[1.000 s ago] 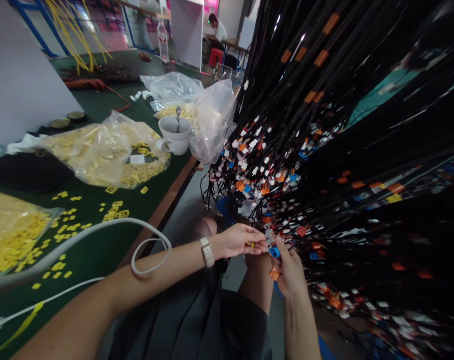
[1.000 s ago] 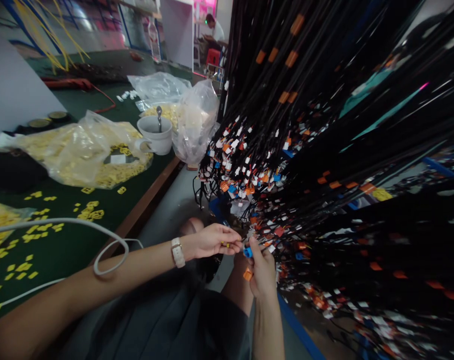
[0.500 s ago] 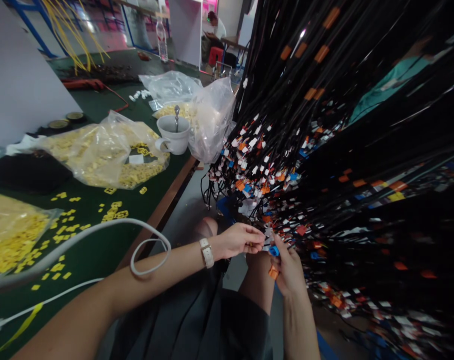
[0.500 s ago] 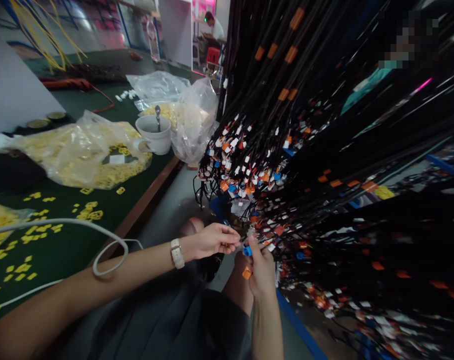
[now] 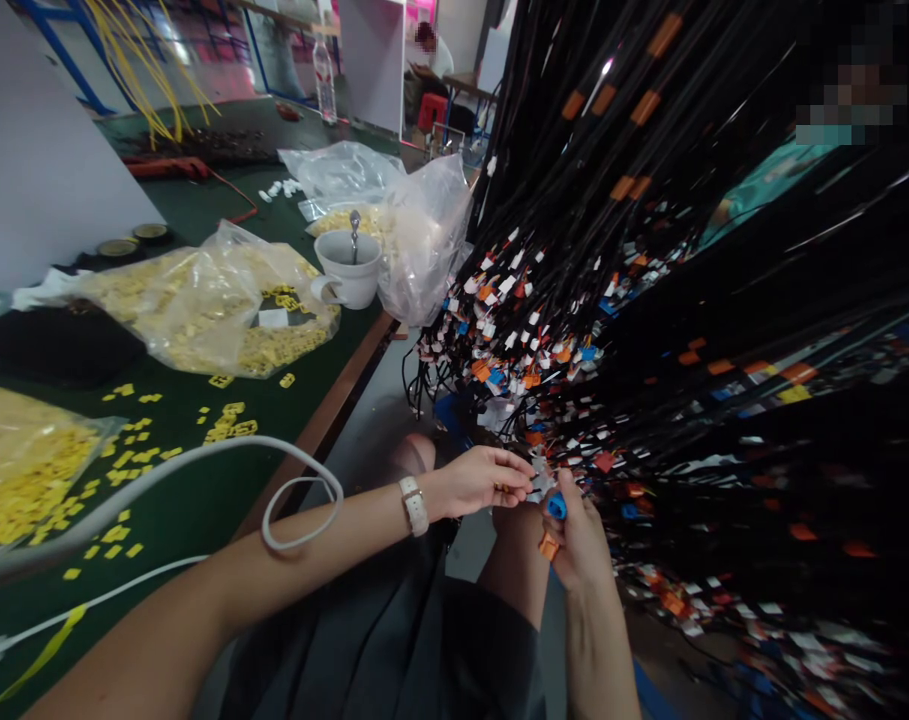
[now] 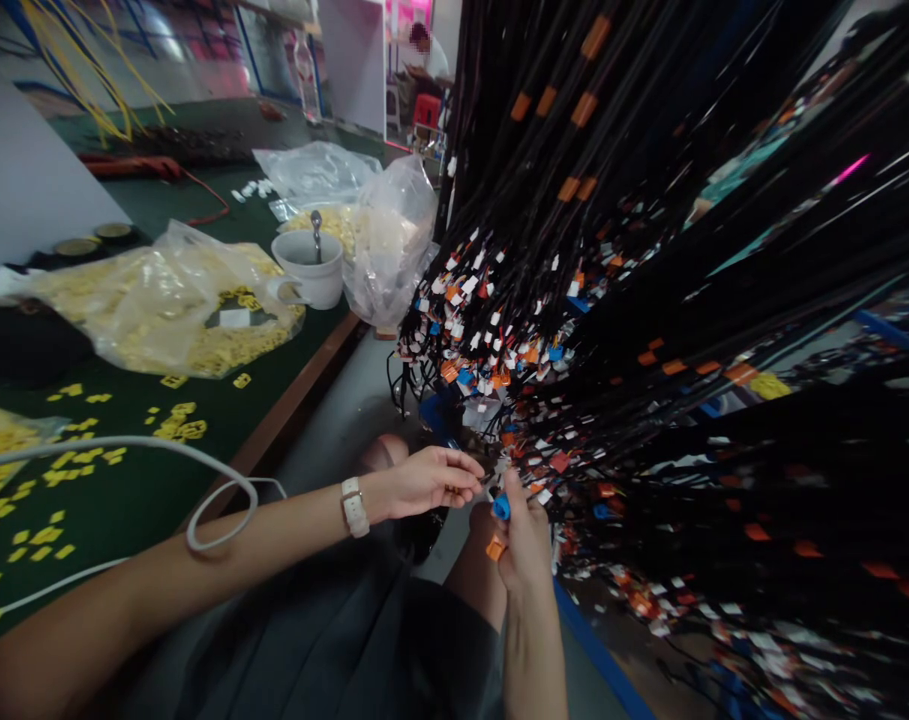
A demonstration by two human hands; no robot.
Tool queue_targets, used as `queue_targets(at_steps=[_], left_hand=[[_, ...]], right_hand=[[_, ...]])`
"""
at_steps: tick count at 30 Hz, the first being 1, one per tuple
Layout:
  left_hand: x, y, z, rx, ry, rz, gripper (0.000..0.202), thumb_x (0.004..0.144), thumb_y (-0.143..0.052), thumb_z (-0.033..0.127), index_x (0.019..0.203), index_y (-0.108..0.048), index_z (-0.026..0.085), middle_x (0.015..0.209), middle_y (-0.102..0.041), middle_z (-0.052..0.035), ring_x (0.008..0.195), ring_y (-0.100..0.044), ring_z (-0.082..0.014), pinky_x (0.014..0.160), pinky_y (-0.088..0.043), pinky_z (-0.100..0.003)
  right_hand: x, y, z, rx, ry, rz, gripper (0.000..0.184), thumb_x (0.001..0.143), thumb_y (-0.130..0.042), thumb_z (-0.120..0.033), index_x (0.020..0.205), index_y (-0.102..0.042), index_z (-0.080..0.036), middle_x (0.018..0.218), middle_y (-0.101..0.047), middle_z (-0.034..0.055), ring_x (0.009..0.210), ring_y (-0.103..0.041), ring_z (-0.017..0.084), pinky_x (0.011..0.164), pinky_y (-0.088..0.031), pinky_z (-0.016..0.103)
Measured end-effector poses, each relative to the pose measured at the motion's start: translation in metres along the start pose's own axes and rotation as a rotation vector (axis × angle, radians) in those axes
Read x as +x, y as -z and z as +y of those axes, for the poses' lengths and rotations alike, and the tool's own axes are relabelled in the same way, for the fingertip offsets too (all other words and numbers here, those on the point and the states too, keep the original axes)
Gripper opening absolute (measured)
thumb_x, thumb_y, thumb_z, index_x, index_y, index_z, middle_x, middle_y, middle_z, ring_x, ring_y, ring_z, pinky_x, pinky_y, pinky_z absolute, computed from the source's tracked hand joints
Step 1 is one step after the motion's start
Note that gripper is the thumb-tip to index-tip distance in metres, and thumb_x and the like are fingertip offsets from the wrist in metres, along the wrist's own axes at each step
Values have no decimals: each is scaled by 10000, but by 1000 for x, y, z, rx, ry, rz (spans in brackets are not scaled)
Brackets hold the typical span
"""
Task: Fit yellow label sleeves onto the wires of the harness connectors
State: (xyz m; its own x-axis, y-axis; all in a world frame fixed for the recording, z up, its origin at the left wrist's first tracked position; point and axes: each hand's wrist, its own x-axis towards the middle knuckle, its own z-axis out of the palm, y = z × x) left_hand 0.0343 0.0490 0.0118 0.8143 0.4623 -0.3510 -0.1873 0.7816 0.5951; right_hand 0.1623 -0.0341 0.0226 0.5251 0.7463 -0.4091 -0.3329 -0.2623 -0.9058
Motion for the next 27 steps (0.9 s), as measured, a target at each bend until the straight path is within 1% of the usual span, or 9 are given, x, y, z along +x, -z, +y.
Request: queue_targets(at_steps=[4, 9, 14, 19, 22, 27], left_hand=[[-1, -1, 0, -4, 5, -2, 265, 618, -755, 159, 837, -628, 80, 730, -633, -61, 600, -566, -73, 629, -441, -223], [-3, 0, -5, 68, -4, -81, 332, 587, -784, 219, 857, -653, 79, 712, -618, -36, 564, -537, -56, 622, -409, -228], [-4, -3, -6, 145, -50, -56, 340, 574, -786, 242, 842, -659, 78, 693, -612, -31, 559, -519, -54, 609, -390, -231], [-4, -5, -7, 163, -56, -14, 338, 566, -789, 268, 813, -650, 84, 670, -620, -37, 564, -529, -68, 596, -392, -231], [-3, -4, -8, 172, -55, 5, 332, 570, -784, 288, 800, -649, 90, 660, -611, -24, 554, -515, -60, 588, -383, -223], [-4, -6, -10, 233, -116, 12, 313, 590, -763, 326, 779, -655, 101, 636, -566, 6, 526, -453, -40, 533, -313, -206]], right_hand=[[2, 2, 1, -47, -20, 17, 498, 673, -642, -571, 536, -376, -173, 429, -322, -76, 360, -194, 23, 335, -99, 169], [2, 0, -1, -88, -28, 50, 534, 663, -604, -638, 522, -393, -169, 418, -359, -60, 346, -222, 25, 329, -114, 169], [1, -7, -3, -71, -9, 70, 548, 650, -573, -684, 537, -420, -170, 411, -368, -60, 339, -218, 27, 321, -108, 169], [3, -12, -2, -93, -18, 91, 562, 660, -539, -703, 517, -395, -179, 392, -357, -58, 316, -218, 32, 305, -112, 179], [5, -14, 0, -86, -12, 102, 570, 657, -542, -703, 499, -377, -181, 377, -335, -64, 308, -221, 31, 300, -115, 183], [4, -18, 0, -61, 12, 128, 547, 656, -582, -668, 507, -355, -193, 368, -319, -72, 309, -236, 38, 291, -124, 194]])
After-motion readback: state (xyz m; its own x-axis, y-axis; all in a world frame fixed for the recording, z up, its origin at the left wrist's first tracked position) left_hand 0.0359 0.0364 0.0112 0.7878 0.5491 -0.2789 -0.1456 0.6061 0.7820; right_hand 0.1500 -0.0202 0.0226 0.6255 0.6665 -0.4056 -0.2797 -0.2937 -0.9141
